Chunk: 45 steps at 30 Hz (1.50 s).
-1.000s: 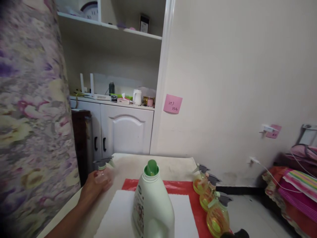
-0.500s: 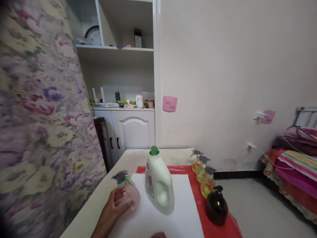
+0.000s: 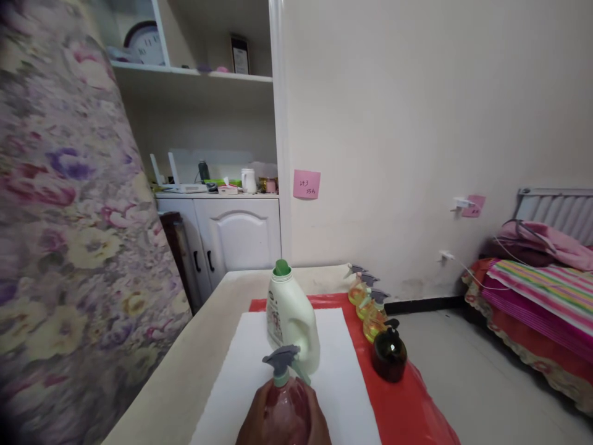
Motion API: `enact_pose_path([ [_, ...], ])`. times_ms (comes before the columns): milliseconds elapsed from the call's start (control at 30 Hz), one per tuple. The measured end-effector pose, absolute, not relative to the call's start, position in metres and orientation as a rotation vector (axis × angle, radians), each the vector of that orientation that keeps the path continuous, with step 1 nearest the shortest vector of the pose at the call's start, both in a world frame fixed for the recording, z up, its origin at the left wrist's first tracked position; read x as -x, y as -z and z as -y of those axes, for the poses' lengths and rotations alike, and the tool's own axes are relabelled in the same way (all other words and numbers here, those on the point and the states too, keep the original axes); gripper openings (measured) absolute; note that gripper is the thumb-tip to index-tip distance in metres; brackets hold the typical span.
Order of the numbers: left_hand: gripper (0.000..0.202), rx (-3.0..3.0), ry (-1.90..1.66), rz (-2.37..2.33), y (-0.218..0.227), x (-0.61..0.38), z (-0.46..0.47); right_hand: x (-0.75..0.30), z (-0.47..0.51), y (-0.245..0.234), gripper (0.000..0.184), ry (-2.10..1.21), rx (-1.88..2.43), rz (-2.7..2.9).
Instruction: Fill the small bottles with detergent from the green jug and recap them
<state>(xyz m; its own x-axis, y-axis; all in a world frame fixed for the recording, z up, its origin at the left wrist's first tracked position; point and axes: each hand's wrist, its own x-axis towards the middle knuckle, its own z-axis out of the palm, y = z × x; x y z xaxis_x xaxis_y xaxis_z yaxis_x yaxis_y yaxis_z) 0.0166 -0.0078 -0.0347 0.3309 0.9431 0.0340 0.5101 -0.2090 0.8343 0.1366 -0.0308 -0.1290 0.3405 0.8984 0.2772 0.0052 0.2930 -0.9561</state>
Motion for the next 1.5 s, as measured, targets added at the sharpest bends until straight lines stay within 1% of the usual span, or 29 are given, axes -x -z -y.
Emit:
enact_pose_path([
  [167, 0.054, -1.519, -0.872, -1.072, 0.030, -0.001, -0.004, -0.138, 0.038, 0.132, 0.092, -0.894, 1.018, 1.143],
  [333, 0.049, -1.278, -0.827, -0.735, 0.031, 0.007, -0.011, -0.143, 0.050, 0.125, 0.097, -0.927, 1.088, 1.229],
  [567, 0.040, -1.089, -0.883, -0.640, 0.033, 0.002, -0.014, -0.143, 0.045, 0.112, 0.092, -1.024, 0.905, 1.281],
  [700, 0.029, -1.038, -0.954, -0.694, 0.038, -0.003, -0.014, -0.142, 0.045, 0.114, 0.086, -1.045, 1.032, 1.260],
  [767, 0.025, -1.046, -1.014, -0.754, 0.038, -0.004, -0.013, -0.143, 0.046, 0.112, 0.087, -1.074, 1.147, 1.243],
  [833, 0.028, -1.051, -1.057, -0.789, 0.036, -0.004, -0.011, -0.143, 0.048, 0.108, 0.089, -1.091, 1.167, 1.218],
  [1000, 0.048, -1.033, -1.000, -0.696, 0.025, 0.000, -0.008, -0.143, 0.050, 0.099, 0.088, -1.112, 1.122, 1.186],
  [1033, 0.047, -1.016, -0.986, -0.695, 0.024, 0.001, -0.008, -0.143, 0.050, 0.099, 0.089, -1.119, 1.128, 1.186],
  [1167, 0.031, -1.014, -1.017, -0.745, 0.024, -0.002, -0.009, -0.144, 0.049, 0.103, 0.093, -1.105, 1.193, 1.217],
  [1233, 0.028, -1.018, -1.053, -0.792, 0.025, -0.004, -0.008, -0.145, 0.049, 0.103, 0.093, -1.088, 1.189, 1.229],
  [1300, 0.032, -1.024, -1.043, -0.819, 0.023, -0.004, -0.007, -0.144, 0.048, 0.102, 0.092, -1.092, 1.168, 1.221],
  [1400, 0.049, -1.041, -0.988, -0.784, 0.021, -0.001, -0.005, -0.144, 0.047, 0.098, 0.088, -1.093, 1.159, 1.207],
  [1433, 0.051, -1.034, -0.979, -0.771, 0.020, 0.000, -0.005, -0.144, 0.047, 0.098, 0.088, -1.087, 1.146, 1.216],
  [1500, 0.050, -1.018, -0.991, -0.780, 0.021, 0.000, -0.007, -0.144, 0.046, 0.099, 0.088, -1.076, 1.113, 1.243],
])
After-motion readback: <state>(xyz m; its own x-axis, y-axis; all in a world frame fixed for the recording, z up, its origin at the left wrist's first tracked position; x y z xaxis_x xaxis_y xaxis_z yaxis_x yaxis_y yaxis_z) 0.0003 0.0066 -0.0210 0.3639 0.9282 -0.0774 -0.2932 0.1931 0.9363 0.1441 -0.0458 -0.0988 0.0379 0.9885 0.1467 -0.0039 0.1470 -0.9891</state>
